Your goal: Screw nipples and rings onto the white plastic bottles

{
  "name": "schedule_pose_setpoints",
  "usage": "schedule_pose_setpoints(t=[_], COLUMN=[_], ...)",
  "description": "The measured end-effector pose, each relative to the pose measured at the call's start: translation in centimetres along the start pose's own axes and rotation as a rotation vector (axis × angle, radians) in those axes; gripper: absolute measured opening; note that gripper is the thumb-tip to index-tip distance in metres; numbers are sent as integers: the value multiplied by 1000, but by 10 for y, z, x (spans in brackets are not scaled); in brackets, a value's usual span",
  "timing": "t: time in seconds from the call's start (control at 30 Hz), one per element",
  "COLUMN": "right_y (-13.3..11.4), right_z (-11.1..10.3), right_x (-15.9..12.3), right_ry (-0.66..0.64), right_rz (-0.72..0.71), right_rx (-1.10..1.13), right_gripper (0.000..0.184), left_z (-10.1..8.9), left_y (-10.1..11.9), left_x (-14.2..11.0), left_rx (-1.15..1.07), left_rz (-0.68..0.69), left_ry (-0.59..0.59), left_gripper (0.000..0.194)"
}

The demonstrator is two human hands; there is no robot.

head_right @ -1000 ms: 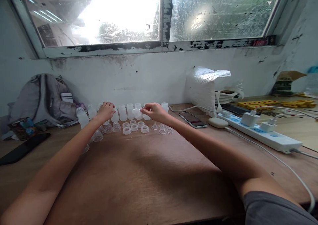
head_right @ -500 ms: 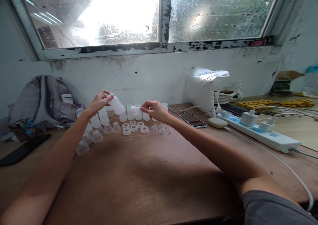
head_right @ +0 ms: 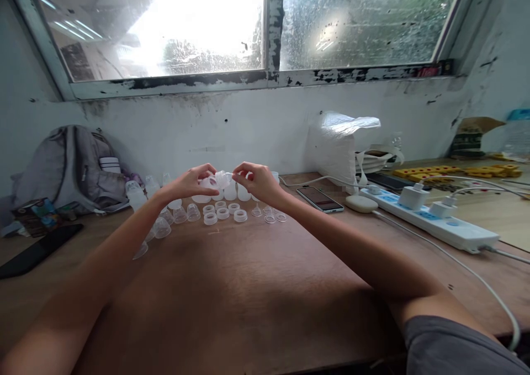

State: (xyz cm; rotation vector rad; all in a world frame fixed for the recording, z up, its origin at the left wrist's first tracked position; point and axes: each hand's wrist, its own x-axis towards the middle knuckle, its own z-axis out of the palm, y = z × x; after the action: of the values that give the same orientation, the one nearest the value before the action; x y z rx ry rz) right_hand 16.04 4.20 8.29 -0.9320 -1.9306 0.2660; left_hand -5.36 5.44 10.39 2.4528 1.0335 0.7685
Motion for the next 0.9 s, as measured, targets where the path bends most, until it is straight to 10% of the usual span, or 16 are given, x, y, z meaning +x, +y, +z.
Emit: schedule_pose_setpoints(t=[0.33, 0.9], right_y=[-5, -4], right_z=[1, 6], right_x=[-3, -4], right_ry=[30, -55], right_rz=[-63, -83], right_rx=[-77, -81], right_gripper=[25, 18], left_z=[7, 16], left_y=[10, -2], left_x=[1, -1], left_rx=[167, 213], left_rz=[-37, -80], left_ry=[123, -185], left_gripper=[48, 64])
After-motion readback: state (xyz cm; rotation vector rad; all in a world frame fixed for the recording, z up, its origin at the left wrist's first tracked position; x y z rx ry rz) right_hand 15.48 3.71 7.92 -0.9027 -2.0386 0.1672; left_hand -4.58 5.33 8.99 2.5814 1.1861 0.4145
